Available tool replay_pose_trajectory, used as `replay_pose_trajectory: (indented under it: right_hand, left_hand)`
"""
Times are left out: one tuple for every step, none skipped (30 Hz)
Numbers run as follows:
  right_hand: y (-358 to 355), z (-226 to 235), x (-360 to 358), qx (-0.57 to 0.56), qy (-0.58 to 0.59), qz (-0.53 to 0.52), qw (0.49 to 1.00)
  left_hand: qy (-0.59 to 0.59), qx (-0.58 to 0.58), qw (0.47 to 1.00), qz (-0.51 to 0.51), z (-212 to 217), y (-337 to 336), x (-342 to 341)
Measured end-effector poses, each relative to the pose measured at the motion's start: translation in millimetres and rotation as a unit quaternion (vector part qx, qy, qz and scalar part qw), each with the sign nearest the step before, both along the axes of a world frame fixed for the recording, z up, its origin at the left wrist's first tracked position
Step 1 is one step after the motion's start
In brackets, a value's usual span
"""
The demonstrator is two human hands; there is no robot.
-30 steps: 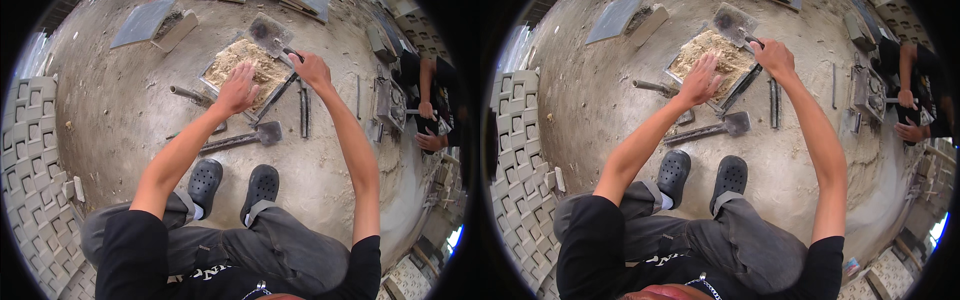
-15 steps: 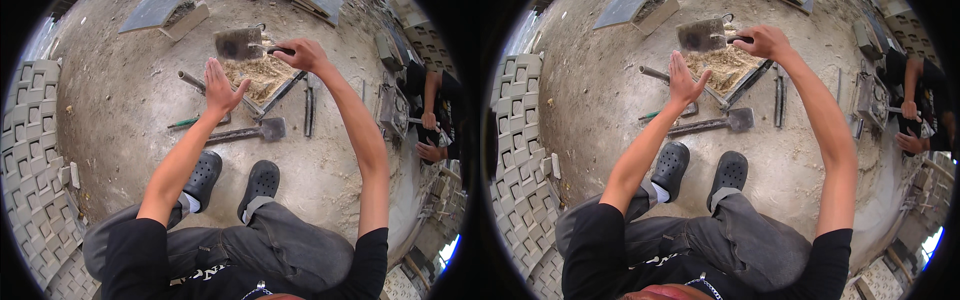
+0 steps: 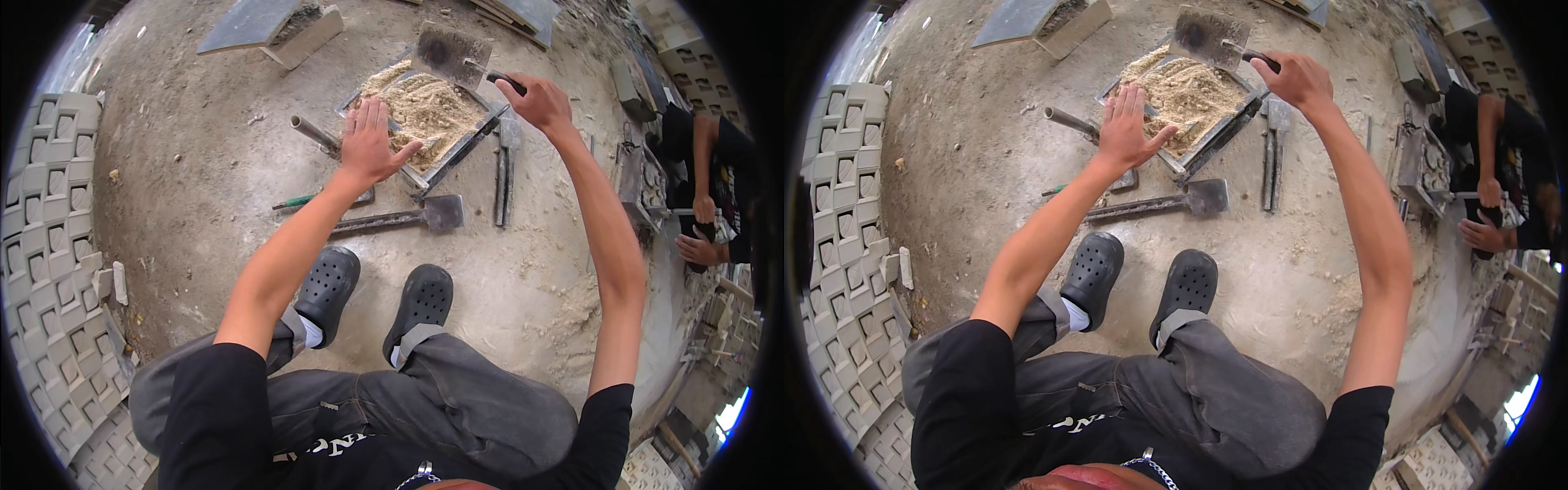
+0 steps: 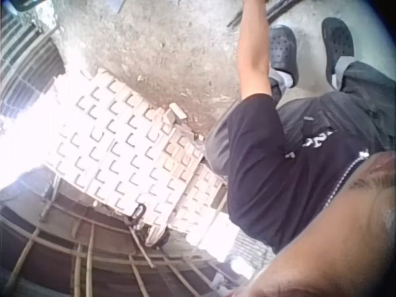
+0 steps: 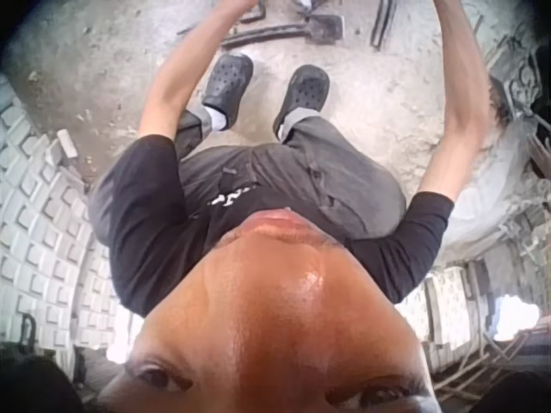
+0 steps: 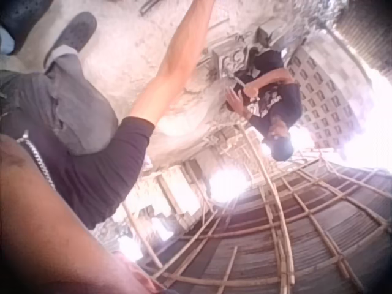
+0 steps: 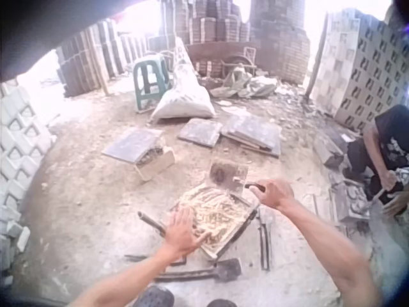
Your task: The person prepares material in a square mold using a trowel and their hands, then levels the surface and removes the mold to create a brick on the ground.
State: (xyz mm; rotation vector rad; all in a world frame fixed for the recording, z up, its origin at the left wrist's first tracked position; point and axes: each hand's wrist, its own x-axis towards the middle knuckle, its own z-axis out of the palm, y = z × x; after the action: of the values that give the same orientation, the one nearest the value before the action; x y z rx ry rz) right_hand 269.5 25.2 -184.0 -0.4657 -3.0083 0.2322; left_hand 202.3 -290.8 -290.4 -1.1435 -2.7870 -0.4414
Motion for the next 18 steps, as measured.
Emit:
replay_pose_trajectory:
  right_hand:
    - [-3.4,-0.2,-7.6,-0.001,-0.007,-0.008,1.0]
    - [-6.9,-0.3,-16.4,-0.002,-0.013,-0.016,1.0]
    - [-10.8,-0.2,-24.6,-0.003,-0.02,-0.024,1.0]
    - [-16.7,0.6,-31.4,-0.006,-0.035,-0.025,0.999]
    - [-22.4,3.1,-38.4,-0.009,-0.049,-0.026,0.998]
    - [-27.4,3.9,-44.2,-0.012,-0.064,-0.027,0.997]
    - [-30.9,1.5,-48.5,-0.014,-0.059,-0.01,0.998]
    - [-34.5,-1.4,-52.1,-0.016,-0.054,0.007,0.998]
    - [-37.9,-3.8,-54.9,-0.018,-0.049,0.025,0.998]
    - [-42.7,-3.1,-56.0,-0.021,-0.049,0.04,0.998]
    - [-47.6,-1.2,-56.0,-0.023,-0.049,0.055,0.997]
    - [-50.6,-0.7,-55.9,-0.025,-0.05,0.07,0.996]
    - [-51.9,-1.6,-56.5,-0.024,-0.046,0.09,0.995]
    - [-52.5,-3.0,-56.9,-0.022,-0.042,0.11,0.993]
    - [-53.0,-3.9,-56.6,-0.021,-0.039,0.129,0.991]
    - [-56.0,-2.3,-56.5,-0.006,-0.036,0.151,0.988]
    - [-58.8,-0.9,-55.4,0.009,-0.033,0.173,0.984]
    - [-60.9,1.0,-53.6,0.024,-0.03,0.193,0.98]
  left_hand:
    - [-0.007,0.0,1.0,0.0,0.1,-0.5,0.2]
    - [-0.014,0.0,1.0,0.0,0.4,-0.8,-0.7]
    - [-0.002,-0.004,1.0,0.018,0.9,-1.2,-2.9]
    - [0.008,-0.009,0.999,0.036,-0.3,-2.8,-4.6]
    - [0.018,-0.014,0.998,0.054,-1.6,-4.3,-6.5]
    - [0.012,-0.021,0.997,0.07,-3.0,-5.5,-8.3]
    - [0.005,-0.027,0.996,0.087,-2.2,-6.2,-8.9]
    - [-0.002,-0.034,0.994,0.105,-1.6,-7.1,-9.1]
    - [-0.012,-0.035,0.993,0.115,-1.3,-7.5,-8.2]
    - [-0.022,-0.035,0.991,0.126,1.4,-6.4,-5.7]
    - [-0.032,-0.036,0.99,0.136,2.9,-5.3,-3.7]
    - [-0.045,-0.024,0.989,0.142,2.8,-4.5,-2.7]
    - [-0.057,-0.012,0.987,0.148,2.5,-4.1,-2.9]
    - [-0.069,0.0,0.986,0.153,2.2,-3.6,-3.4]
    - [-0.078,0.016,0.984,0.157,2.1,-2.7,-5.5]
    - [-0.086,0.031,0.982,0.162,1.7,-2.5,-9.9]
    - [-0.095,0.047,0.98,0.167,1.2,-2.7,-13.2]
    - [-0.084,0.07,0.981,0.162,0.6,-3.7,-15.4]
